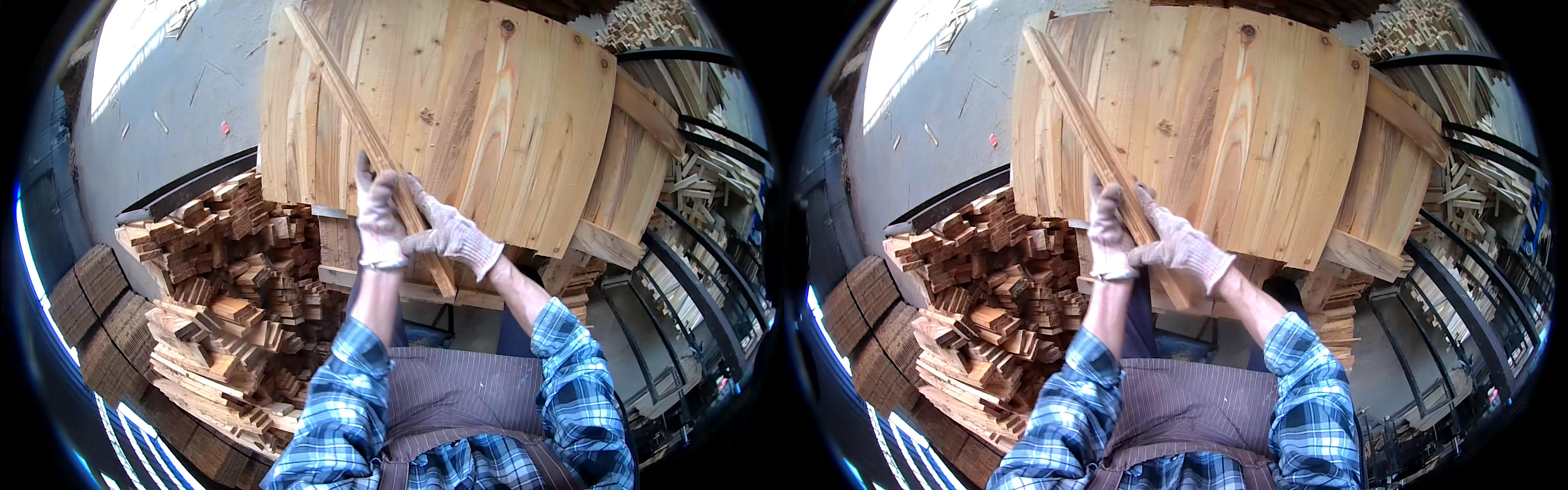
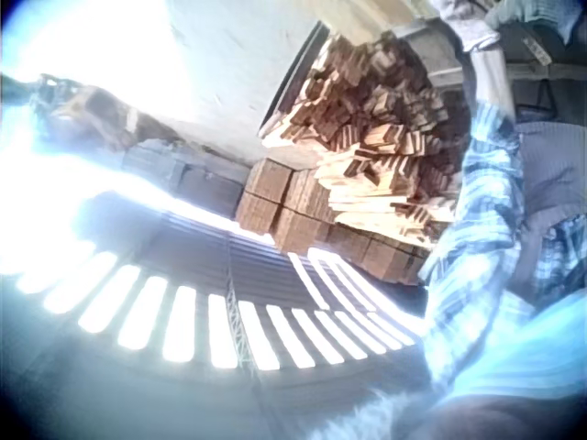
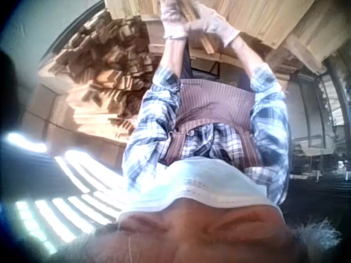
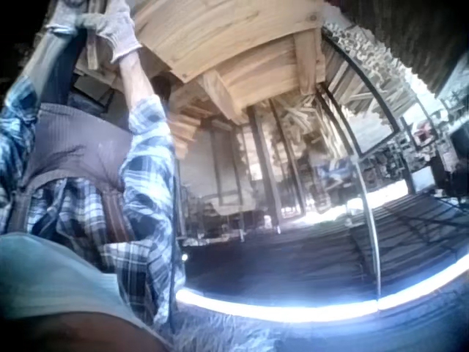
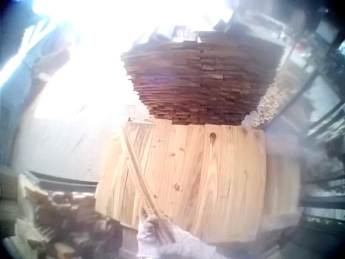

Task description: The person picks up a wooden plank and places it on a metal rack. They then repeatedly pick up stacks of wooden planks from a pile and arrange them neatly on the rack, aligning the edges to form a uniform stack.

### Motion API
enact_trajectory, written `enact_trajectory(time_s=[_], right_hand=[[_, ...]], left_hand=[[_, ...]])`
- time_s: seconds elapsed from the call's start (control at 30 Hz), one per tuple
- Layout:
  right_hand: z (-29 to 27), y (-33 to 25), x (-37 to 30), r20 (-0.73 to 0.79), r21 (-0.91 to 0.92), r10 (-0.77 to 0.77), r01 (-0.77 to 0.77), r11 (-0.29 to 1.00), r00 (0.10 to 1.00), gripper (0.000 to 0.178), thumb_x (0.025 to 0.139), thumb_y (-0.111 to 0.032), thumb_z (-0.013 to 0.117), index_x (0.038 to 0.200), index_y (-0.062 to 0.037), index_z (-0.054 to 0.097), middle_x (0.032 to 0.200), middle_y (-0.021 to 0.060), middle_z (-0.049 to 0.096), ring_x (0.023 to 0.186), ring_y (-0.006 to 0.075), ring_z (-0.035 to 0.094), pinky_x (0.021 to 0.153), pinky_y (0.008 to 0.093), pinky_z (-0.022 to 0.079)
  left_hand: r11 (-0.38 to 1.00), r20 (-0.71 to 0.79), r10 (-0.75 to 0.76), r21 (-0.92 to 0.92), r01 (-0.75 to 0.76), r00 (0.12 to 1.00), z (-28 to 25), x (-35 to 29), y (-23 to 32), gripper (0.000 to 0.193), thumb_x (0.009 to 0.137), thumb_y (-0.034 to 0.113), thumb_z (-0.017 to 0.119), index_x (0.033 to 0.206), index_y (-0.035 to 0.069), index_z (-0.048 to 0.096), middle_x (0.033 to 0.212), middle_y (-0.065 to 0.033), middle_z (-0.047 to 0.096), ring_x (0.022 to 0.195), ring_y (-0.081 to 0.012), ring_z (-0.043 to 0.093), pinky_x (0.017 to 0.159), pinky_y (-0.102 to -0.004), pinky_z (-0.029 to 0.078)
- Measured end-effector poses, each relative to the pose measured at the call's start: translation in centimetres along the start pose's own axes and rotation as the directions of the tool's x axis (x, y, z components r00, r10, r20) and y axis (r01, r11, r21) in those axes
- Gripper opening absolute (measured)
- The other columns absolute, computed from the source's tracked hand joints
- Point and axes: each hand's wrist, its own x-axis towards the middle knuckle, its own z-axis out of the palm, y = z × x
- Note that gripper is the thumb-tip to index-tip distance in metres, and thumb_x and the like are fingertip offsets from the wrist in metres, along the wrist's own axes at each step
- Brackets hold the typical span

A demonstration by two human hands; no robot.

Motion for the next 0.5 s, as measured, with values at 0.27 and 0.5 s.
enact_trajectory(time_s=[0.27, 0.5], right_hand=[[2.0, 0.7, -4.9, 0.423, -0.587, 0.250, 0.053, 0.808, 0.871, 0.088, 0.072, -0.029, 0.074, 0.148, -0.0187, 0.030, 0.137, 0.0227, 0.040, 0.131, 0.0377, 0.039, 0.106, 0.0408, 0.038], [-0.8, 5.0, -4.8, 0.189, -0.642, 0.114, 0.035, 0.766, 0.975, 0.065, 0.081, -0.028, 0.069, 0.138, -0.0105, 0.043, 0.127, 0.0188, 0.053, 0.115, 0.0358, 0.053, 0.096, 0.0414, 0.046]], left_hand=[[0.966, -0.318, -0.194, -0.228, 0.124, 0.928, -6.3, -6.5, 0.9, 0.067, 0.080, 0.039, 0.074, 0.121, -0.007, 0.047, 0.103, -0.0204, 0.058, 0.099, -0.0310, 0.060, 0.091, -0.0437, 0.051], [0.986, -0.675, -0.127, -0.006, 0.167, 0.727, -17.3, -2.1, -13.1, 0.059, 0.079, 0.000, 0.061, 0.134, 0.001, 0.040, 0.129, -0.0126, 0.048, 0.109, -0.0211, 0.054, 0.091, -0.0271, 0.045]])
